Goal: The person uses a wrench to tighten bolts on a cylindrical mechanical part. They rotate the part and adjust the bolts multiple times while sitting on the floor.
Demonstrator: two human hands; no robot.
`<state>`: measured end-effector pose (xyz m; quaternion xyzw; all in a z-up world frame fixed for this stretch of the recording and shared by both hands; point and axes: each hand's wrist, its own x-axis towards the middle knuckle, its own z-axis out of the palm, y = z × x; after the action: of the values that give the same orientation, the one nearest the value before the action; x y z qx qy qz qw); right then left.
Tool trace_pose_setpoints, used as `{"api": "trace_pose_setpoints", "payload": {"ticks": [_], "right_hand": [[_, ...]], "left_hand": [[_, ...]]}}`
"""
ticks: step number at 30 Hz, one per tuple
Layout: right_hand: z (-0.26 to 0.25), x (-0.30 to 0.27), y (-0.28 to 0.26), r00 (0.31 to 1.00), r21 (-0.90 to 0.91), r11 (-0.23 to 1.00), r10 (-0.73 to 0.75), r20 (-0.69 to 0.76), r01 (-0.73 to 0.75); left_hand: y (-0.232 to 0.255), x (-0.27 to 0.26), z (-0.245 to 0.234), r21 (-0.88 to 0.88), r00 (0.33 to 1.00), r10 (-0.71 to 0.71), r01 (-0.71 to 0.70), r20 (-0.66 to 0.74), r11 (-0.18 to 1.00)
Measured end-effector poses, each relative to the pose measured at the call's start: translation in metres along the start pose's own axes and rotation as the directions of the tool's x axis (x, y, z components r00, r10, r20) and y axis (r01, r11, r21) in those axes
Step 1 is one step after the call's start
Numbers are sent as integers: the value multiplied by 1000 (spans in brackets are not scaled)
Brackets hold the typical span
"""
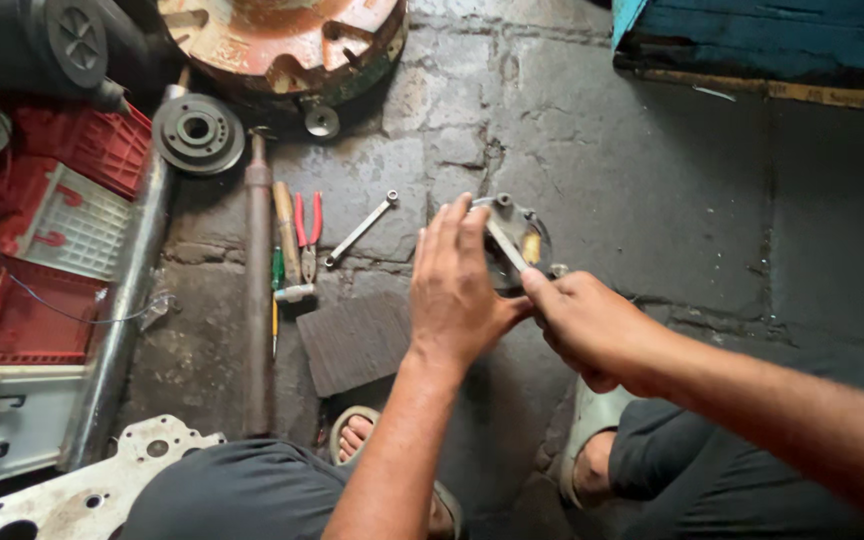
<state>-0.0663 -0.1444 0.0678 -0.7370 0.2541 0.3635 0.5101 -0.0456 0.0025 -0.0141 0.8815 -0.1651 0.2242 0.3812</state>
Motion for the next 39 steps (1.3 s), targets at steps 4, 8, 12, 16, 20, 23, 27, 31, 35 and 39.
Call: {"api": "trace_pose_setpoints", "payload": {"ticks": [4,8,12,16,20,23,27,31,35,39], "right_hand": [[0,-4,-11,1000,-321,947,-21,-9,17],[-4,-8,-25,1000,-461,887,-16,-1,14],[-9,-7,-29,999,-533,845,32,-28,-42],[-16,5,-24,993,-621,778,-117,7,96],[-25,13,-25,997,-623,778,-69,39,78],[-33,18,-28,996,-652,752,-68,64,93],[-33,24,-21,972,-651,725,-208,107,226],[-39,15,-20,992,-386,922,6,129,45],[-29,4,-6,970,60,992,93,223,-109],[-7,-6,11,969,320,939,50,242,-129]], "left_hand": [[-9,-17,3,-75,993,-1,-7,-115,997],[-9,-21,10,-62,988,-19,10,-152,998],[-9,-19,15,-56,986,-24,15,-166,998],[-9,-21,17,-53,983,-25,16,-183,998],[-10,-22,19,-27,981,-20,15,-191,1000],[-9,-24,22,-15,981,-23,21,-193,1000],[-3,-25,21,-21,976,-53,49,-209,999],[-2,-20,6,-106,991,-92,83,-93,991],[-34,-19,-20,-483,983,-125,176,136,858],[-57,5,-16,-746,825,-432,536,364,396]]}}
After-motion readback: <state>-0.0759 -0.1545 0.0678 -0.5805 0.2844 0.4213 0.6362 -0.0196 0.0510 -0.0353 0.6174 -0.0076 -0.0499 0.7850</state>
